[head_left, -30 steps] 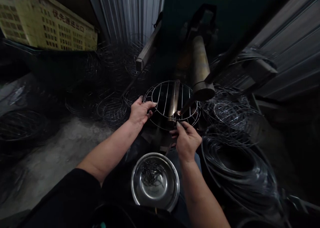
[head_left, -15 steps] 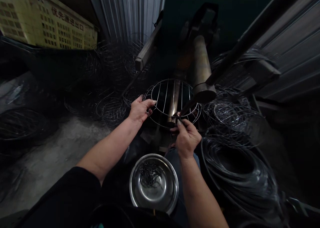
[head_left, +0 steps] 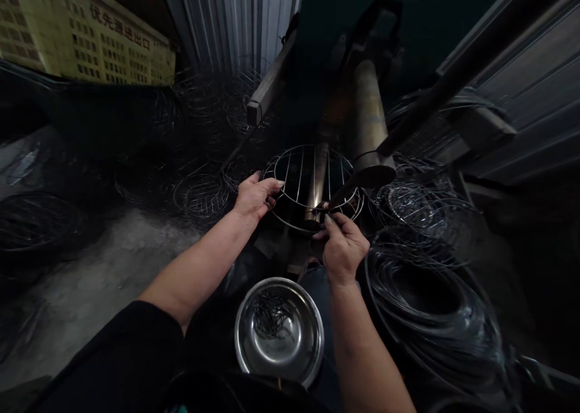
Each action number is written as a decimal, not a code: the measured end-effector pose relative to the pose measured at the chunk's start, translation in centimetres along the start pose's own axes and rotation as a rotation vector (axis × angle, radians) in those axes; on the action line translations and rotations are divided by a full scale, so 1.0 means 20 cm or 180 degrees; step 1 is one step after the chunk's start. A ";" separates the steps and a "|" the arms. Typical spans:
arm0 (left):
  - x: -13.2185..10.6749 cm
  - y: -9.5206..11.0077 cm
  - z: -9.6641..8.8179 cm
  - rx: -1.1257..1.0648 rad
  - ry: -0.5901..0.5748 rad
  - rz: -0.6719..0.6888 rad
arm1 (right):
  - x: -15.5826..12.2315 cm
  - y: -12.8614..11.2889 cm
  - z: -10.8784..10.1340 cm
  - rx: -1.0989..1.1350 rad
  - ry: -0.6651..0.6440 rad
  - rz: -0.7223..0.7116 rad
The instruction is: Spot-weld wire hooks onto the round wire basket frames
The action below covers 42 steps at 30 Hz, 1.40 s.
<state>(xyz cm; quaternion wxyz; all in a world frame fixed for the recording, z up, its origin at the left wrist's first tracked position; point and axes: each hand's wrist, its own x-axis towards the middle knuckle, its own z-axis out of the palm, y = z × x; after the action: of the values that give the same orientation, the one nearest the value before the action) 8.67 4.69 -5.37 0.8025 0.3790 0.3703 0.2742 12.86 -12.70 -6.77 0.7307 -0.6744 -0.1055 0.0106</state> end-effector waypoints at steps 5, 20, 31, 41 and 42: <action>-0.02 0.00 0.01 0.0002 0.0051 -0.0026 | 0.01 0.01 0.00 -0.0029 -0.0049 -0.0014; -0.62 -0.19 -0.27 -0.0780 -0.0176 0.0078 | -0.15 0.02 -0.26 -0.1177 -0.0212 -0.0293; -0.31 0.33 -0.27 0.3551 -0.0804 0.3125 | -0.71 0.24 -0.25 -0.4221 -0.4039 0.0333; -0.16 0.18 -0.09 0.5986 -0.2458 0.3484 | -0.67 0.23 -0.33 -0.4173 -0.3714 0.0481; -0.17 0.15 -0.11 0.5957 -0.2374 0.3572 | -0.67 0.22 -0.34 -0.4138 -0.3638 0.0462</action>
<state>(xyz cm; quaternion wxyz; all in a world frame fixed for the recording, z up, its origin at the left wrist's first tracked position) 4.38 4.82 -2.49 0.0320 0.9948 -0.0522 0.0815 1.48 -21.15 -13.52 0.0330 -0.8545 -0.3982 0.3319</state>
